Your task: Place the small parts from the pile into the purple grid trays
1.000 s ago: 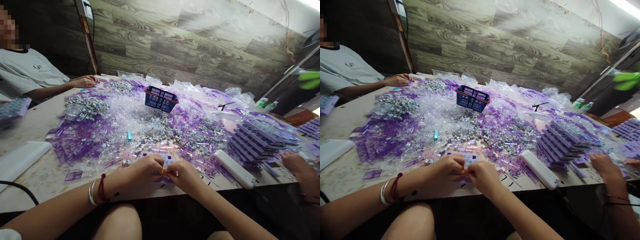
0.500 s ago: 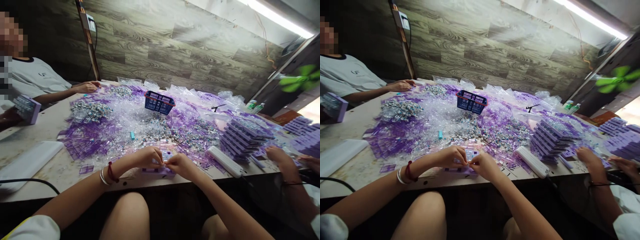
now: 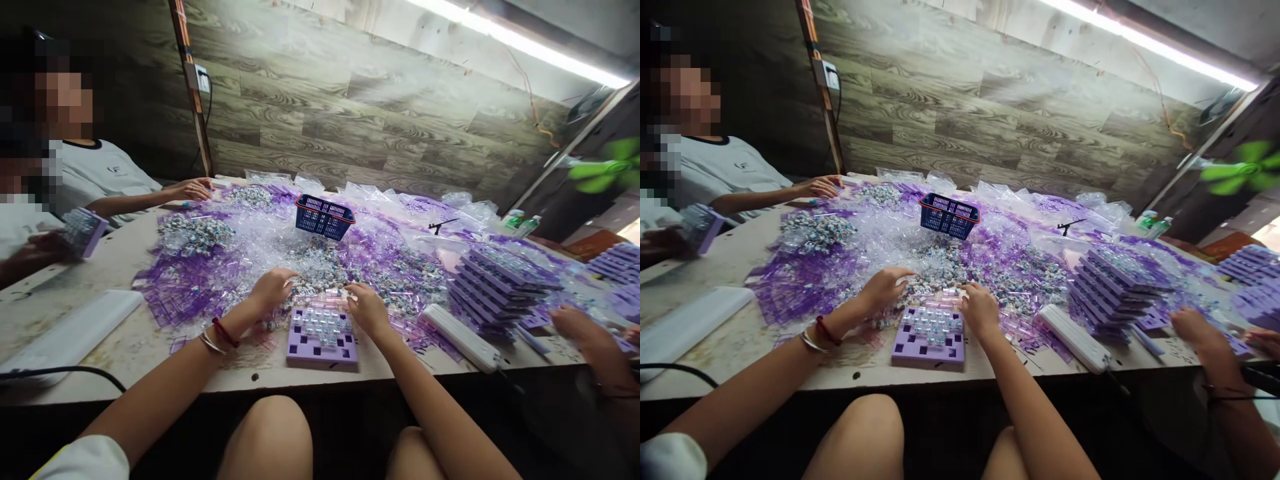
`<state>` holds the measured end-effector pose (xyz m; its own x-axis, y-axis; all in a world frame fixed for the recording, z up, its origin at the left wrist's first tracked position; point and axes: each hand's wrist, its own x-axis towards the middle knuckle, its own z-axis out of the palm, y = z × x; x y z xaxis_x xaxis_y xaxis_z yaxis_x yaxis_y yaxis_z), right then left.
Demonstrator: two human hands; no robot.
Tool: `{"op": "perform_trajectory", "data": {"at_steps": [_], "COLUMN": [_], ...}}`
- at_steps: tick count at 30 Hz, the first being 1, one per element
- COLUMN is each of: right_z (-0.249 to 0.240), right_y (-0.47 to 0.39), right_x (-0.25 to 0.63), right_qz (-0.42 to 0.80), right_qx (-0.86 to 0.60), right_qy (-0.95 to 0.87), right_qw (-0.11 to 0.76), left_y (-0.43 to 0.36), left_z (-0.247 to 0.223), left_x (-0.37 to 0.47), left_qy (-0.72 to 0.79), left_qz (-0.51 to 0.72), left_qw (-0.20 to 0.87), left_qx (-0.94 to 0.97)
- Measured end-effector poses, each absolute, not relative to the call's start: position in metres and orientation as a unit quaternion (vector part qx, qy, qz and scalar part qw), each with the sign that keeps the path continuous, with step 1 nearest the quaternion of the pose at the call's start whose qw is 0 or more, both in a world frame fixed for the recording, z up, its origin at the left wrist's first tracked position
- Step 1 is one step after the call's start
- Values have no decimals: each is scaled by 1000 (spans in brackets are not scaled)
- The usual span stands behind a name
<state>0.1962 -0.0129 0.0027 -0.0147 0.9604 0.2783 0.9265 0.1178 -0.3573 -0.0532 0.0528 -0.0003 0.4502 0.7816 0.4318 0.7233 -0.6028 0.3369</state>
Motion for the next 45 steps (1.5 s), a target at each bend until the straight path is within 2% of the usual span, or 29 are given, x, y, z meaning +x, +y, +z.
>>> {"op": "perform_trajectory", "data": {"at_steps": [5,12,16,20,23,28,31,33,36,41,45], "right_z": [-3,1,2,8,19,42,56,61,58,33,15], "right_y": [-1,1,0,-9,-29,-76,-102,-115,-125,-114,-95], "right_x": [185,182,193,208,214,215,217,219,222,223,216], "right_qz": [44,22,18,100,168,294,290,266,257,310,334], "right_qx": [-674,-703,-687,-606,-546,-520,-540,-558,-566,-550,-535], "right_qy": [-709,-686,-682,-708,-730,-724,-742,-745,-737,-727,-712], "right_qw": [202,187,249,347,376,345,271,252,266,270,309], "left_y": [60,64,64,63,65,72,75,75,73,69,69], "left_z": [-9,-15,-13,-11,-12,-15,-15,-15,-15,-13,-12], "left_x": [-62,-60,-61,-61,-61,-63,-64,-64,-63,-61,-61], "left_qy": [465,447,440,434,430,412,406,405,394,391,394], "left_qz": [216,204,209,218,218,217,233,243,262,303,311], "left_qw": [4,-8,-10,-6,-2,15,46,63,75,88,88], "left_qx": [859,871,873,874,876,885,883,879,877,864,860]}}
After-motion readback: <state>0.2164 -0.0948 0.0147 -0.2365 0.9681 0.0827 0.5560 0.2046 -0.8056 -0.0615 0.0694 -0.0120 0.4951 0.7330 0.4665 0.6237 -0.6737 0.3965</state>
